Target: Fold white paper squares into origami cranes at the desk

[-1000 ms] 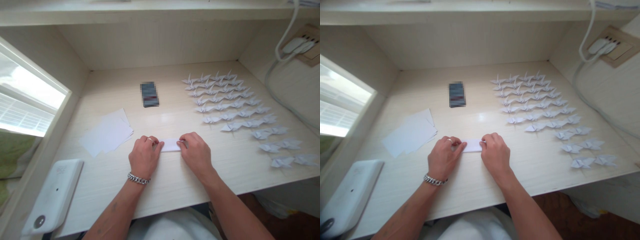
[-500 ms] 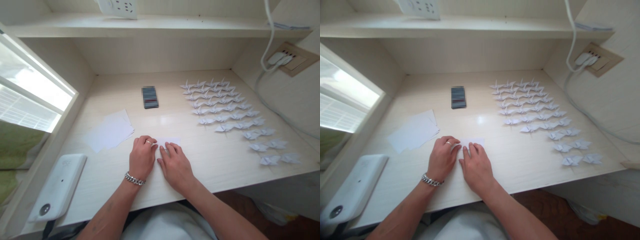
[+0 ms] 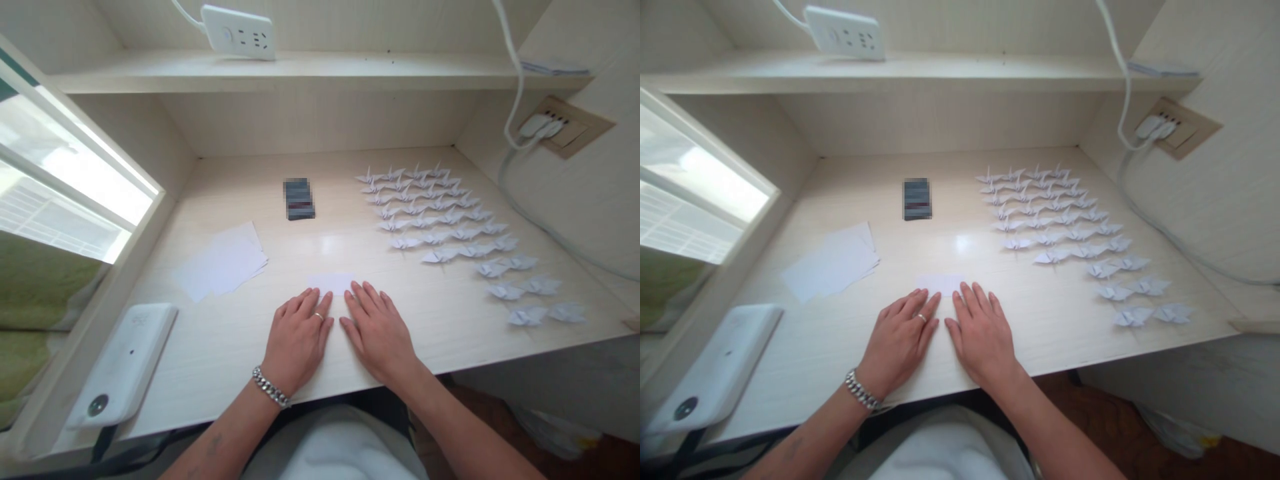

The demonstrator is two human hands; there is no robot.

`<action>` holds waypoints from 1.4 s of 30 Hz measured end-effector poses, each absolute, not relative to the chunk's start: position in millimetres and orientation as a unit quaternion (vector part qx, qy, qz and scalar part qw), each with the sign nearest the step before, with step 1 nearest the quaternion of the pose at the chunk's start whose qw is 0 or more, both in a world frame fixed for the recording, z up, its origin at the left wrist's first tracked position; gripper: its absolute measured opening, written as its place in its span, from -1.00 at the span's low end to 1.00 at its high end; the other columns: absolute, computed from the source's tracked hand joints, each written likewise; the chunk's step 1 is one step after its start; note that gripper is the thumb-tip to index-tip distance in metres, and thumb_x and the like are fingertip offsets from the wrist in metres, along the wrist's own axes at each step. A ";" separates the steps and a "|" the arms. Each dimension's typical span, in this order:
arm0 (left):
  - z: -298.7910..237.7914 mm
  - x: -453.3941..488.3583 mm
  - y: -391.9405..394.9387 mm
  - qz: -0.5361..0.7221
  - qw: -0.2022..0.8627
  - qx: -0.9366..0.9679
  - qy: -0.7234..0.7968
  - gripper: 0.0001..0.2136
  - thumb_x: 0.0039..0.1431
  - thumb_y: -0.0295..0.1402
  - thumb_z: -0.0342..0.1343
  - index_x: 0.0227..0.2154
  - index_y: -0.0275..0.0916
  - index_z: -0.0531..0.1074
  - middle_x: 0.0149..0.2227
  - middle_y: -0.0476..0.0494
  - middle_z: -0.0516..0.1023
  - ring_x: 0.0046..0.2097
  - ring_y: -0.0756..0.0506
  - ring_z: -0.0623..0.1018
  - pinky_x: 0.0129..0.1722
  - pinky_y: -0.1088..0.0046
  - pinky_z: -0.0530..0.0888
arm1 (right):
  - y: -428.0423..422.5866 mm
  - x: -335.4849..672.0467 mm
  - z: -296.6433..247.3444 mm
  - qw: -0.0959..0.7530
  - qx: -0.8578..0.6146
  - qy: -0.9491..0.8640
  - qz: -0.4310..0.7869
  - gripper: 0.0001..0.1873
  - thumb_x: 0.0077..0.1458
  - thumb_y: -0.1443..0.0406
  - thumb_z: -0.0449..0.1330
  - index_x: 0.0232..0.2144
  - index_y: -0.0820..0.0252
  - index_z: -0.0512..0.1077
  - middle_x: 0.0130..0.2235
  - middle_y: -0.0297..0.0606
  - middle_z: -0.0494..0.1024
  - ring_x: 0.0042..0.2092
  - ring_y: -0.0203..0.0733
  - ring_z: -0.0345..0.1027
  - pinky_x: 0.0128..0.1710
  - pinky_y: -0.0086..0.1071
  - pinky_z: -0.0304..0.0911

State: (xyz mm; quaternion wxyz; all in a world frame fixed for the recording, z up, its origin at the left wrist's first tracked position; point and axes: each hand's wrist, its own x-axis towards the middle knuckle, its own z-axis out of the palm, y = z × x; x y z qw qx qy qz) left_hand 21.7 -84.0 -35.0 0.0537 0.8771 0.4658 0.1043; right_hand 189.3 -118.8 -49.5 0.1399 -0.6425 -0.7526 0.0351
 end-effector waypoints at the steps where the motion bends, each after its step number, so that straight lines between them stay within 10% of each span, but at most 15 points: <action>1: -34.3 22.4 -84.5 0.101 0.052 0.876 0.468 -0.62 0.32 -0.27 -0.12 0.16 -0.15 0.29 0.18 -0.21 0.36 0.20 -0.21 0.31 0.11 0.16 0.28 | -120.2 193.0 -49.8 0.137 -0.647 -0.750 0.032 -0.53 0.29 0.18 -0.06 0.17 0.22 0.27 0.26 -0.14 0.22 0.28 0.09 0.04 0.20 0.05 0.00; 11: -34.7 22.6 -87.6 0.094 0.051 0.871 0.479 -0.61 0.33 -0.25 -0.16 0.15 -0.14 0.29 0.18 -0.21 0.36 0.20 -0.22 0.30 0.11 0.14 0.28 | -120.2 193.3 -48.2 0.184 -0.667 -0.722 -0.012 -0.56 0.26 0.24 -0.02 0.05 0.43 0.38 0.16 0.08 0.35 0.22 0.16 0.11 0.16 0.04 0.07; 31: -22.7 -8.0 -89.8 0.062 0.044 0.855 0.513 -0.58 0.25 -0.28 -0.03 0.13 -0.30 0.30 0.19 -0.39 0.29 0.19 -0.30 0.30 0.12 0.05 0.33 | -116.0 153.9 -42.1 0.136 -0.636 -0.751 0.115 -0.37 0.24 -0.01 -0.09 0.23 0.18 0.19 0.28 -0.10 0.19 0.30 0.10 -0.04 0.26 0.03 -0.13; 42: -14.2 25.1 -25.4 0.098 0.152 0.872 0.455 -0.71 0.12 -0.46 0.08 -0.06 -0.28 0.40 0.04 -0.33 0.39 0.04 -0.23 0.37 0.04 0.16 0.36 | -117.6 163.2 -48.7 0.196 -0.605 -0.766 0.097 -0.50 0.25 0.18 0.00 0.16 0.31 0.28 0.23 -0.05 0.27 0.27 0.11 0.04 0.22 0.04 0.04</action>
